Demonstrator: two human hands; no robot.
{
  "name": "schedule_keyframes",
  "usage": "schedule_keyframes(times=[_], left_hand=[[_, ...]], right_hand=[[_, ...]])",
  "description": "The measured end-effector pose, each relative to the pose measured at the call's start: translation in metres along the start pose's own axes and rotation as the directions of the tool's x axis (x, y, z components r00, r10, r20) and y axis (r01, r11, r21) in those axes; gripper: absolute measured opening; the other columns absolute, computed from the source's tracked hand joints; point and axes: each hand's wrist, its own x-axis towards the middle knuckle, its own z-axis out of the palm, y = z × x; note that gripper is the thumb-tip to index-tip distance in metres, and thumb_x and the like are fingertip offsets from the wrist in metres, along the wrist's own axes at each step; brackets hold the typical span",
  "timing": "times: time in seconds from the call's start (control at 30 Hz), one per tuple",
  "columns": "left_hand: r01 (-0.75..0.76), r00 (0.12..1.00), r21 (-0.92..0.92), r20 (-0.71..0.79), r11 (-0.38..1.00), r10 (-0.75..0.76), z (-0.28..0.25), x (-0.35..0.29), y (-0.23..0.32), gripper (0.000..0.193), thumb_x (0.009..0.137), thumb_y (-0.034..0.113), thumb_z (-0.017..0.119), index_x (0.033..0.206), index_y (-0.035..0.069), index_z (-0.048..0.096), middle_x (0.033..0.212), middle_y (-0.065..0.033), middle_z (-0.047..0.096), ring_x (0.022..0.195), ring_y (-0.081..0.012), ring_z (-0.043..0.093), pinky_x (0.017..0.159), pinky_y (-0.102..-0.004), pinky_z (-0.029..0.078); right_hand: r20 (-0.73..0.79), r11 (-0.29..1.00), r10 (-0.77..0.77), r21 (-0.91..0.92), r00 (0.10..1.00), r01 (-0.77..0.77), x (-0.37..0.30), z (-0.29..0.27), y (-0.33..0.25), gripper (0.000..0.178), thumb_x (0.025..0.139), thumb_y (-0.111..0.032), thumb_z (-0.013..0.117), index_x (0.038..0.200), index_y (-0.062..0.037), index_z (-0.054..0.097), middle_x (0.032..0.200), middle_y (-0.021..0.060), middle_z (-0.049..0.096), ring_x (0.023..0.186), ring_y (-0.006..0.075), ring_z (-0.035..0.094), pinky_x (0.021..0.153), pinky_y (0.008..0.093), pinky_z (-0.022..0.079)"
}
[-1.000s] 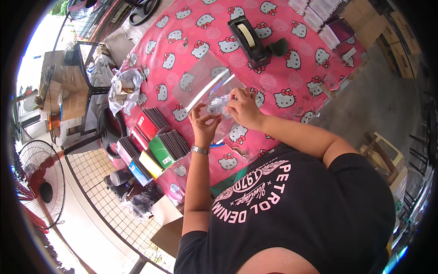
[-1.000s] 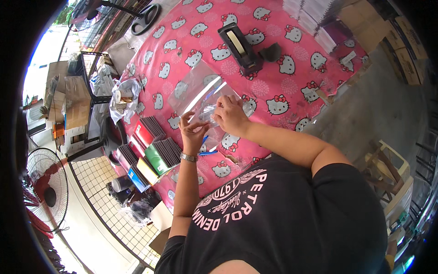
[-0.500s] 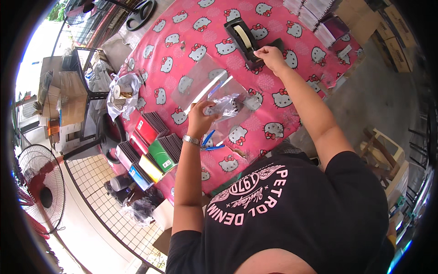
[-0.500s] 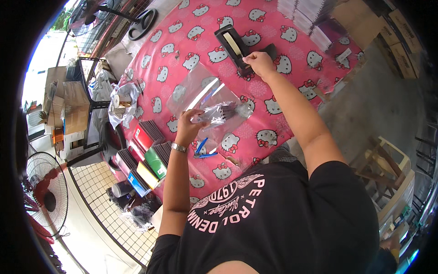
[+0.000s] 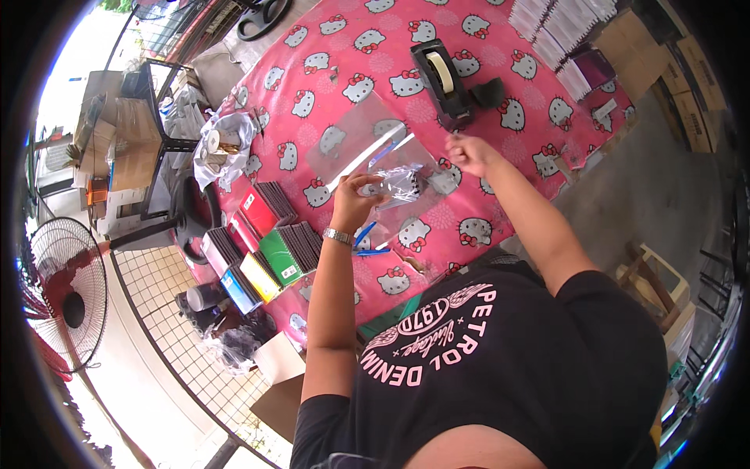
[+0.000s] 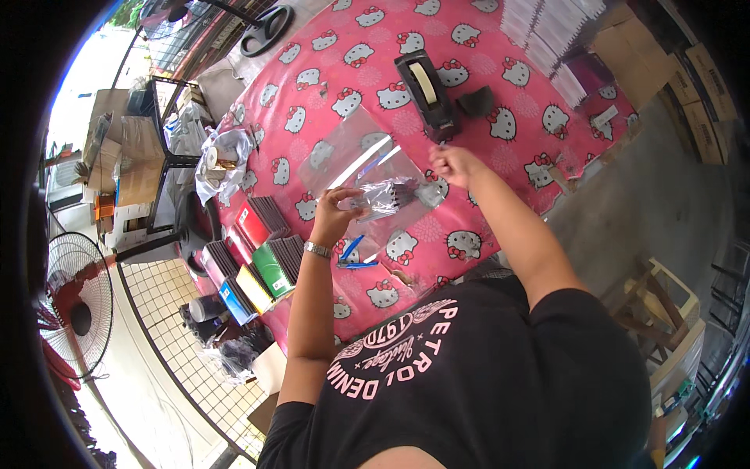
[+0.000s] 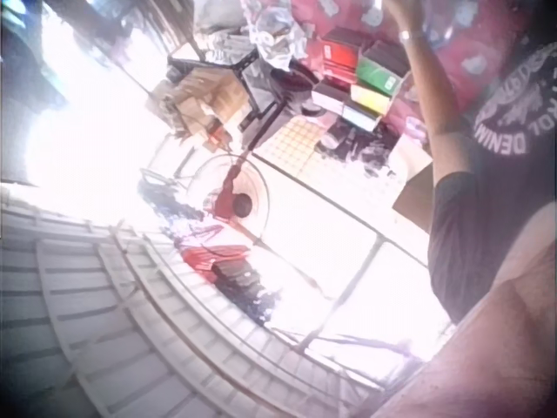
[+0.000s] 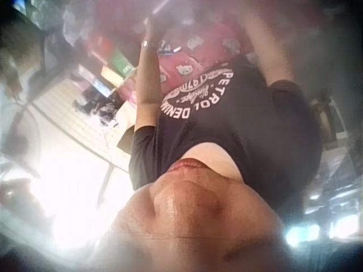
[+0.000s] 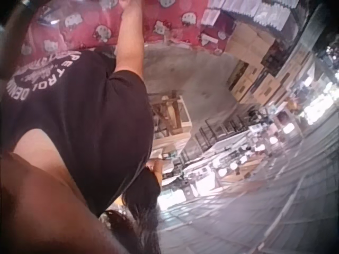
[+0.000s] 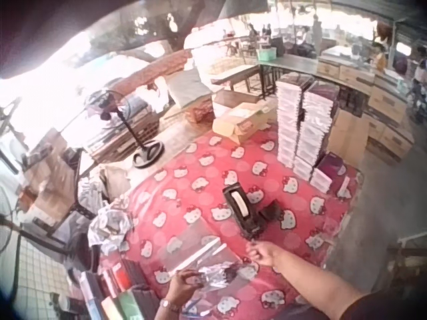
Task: The person places stacks of small notebooks into clear plastic bags and secures them with tape. They take notebooks from a desk, place them in a bag, and then move the packaged items into a cardboard box.
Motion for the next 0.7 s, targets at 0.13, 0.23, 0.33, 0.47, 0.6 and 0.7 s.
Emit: schedule_keyframes(times=[0.13, 0.23, 0.33, 0.47, 0.6, 0.7], left_hand=[[0.056, 0.998, 0.001, -0.004, 0.998, -0.056, -0.004, -0.007, -0.008, 0.04, 0.06, 0.014, 0.082, 0.098, 0.01, 0.073, 0.107, -0.0066, 0.067, 0.108, -0.0263, 0.052, 0.097, -0.0378, 0.04], [0.029, 0.999, -0.004, -0.019, 1.0, -0.029, -0.001, -0.009, -0.012, 0.039, 0.059, 0.017, 0.083, 0.096, 0.009, 0.073, 0.106, -0.0058, 0.068, 0.105, -0.027, 0.053, 0.096, -0.0377, 0.042], [0.01, 1.0, -0.011, -0.022, 1.0, -0.01, -0.001, -0.005, -0.008, 0.041, 0.059, 0.017, 0.083, 0.097, 0.009, 0.071, 0.107, -0.0079, 0.067, 0.106, -0.0281, 0.054, 0.097, -0.0384, 0.041], [-0.014, 0.999, -0.063, -0.04, 0.998, 0.012, 0.006, -0.011, -0.022, 0.048, 0.064, 0.015, 0.081, 0.109, 0.007, 0.065, 0.11, -0.0092, 0.065, 0.109, -0.027, 0.054, 0.096, -0.0382, 0.042], [-0.002, 0.934, -0.769, -0.229, 0.639, -0.273, 0.033, -0.043, -0.029, 0.048, 0.077, 0.012, 0.074, 0.121, 0.005, 0.055, 0.11, -0.0084, 0.063, 0.109, -0.021, 0.055, 0.091, -0.0345, 0.046], [0.284, 0.902, -0.867, 0.097, 0.408, -0.422, 0.077, -0.085, -0.069, 0.026, 0.088, 0.015, 0.066, 0.11, 0.004, 0.06, 0.092, -0.0003, 0.062, 0.084, -0.0104, 0.057, 0.081, -0.0258, 0.047]], right_hand=[[0.38, 0.624, 0.198, -0.76, 0.903, 0.183, 0.025, 0.135, -0.014, 0.02, 0.082, -0.021, 0.068, 0.086, -0.0025, 0.059, 0.071, 0.0013, 0.056, 0.059, 0.0126, 0.053, 0.055, 0.0285, 0.044], [0.405, -0.275, 0.371, -0.811, 0.835, 0.516, 0.031, 0.204, -0.018, 0.038, 0.073, -0.036, 0.075, 0.083, -0.001, 0.065, 0.071, 0.0083, 0.063, 0.063, 0.0209, 0.06, 0.058, 0.0372, 0.047], [0.253, -0.523, 0.451, -0.702, 0.856, 0.483, 0.066, 0.188, -0.025, 0.059, 0.068, -0.058, 0.073, 0.077, -0.0001, 0.068, 0.071, 0.0142, 0.066, 0.066, 0.0267, 0.064, 0.062, 0.0407, 0.048], [0.195, -0.394, 0.345, -0.858, 0.918, 0.33, 0.077, 0.129, -0.011, 0.067, 0.069, -0.067, 0.069, 0.082, -0.001, 0.068, 0.076, 0.0159, 0.066, 0.073, 0.0288, 0.064, 0.066, 0.0403, 0.048], [0.494, -0.349, -0.116, -0.832, 0.862, 0.431, 0.029, 0.143, 0.004, 0.055, 0.072, -0.052, 0.074, 0.101, -0.0058, 0.063, 0.094, 0.0164, 0.064, 0.09, 0.0292, 0.063, 0.074, 0.0401, 0.049], [0.667, -0.686, 0.072, -0.506, 0.741, 0.522, -0.008, 0.185, 0.04, 0.06, 0.07, -0.041, 0.077, 0.115, -0.008, 0.057, 0.108, 0.0158, 0.061, 0.101, 0.0294, 0.059, 0.083, 0.0412, 0.048]])
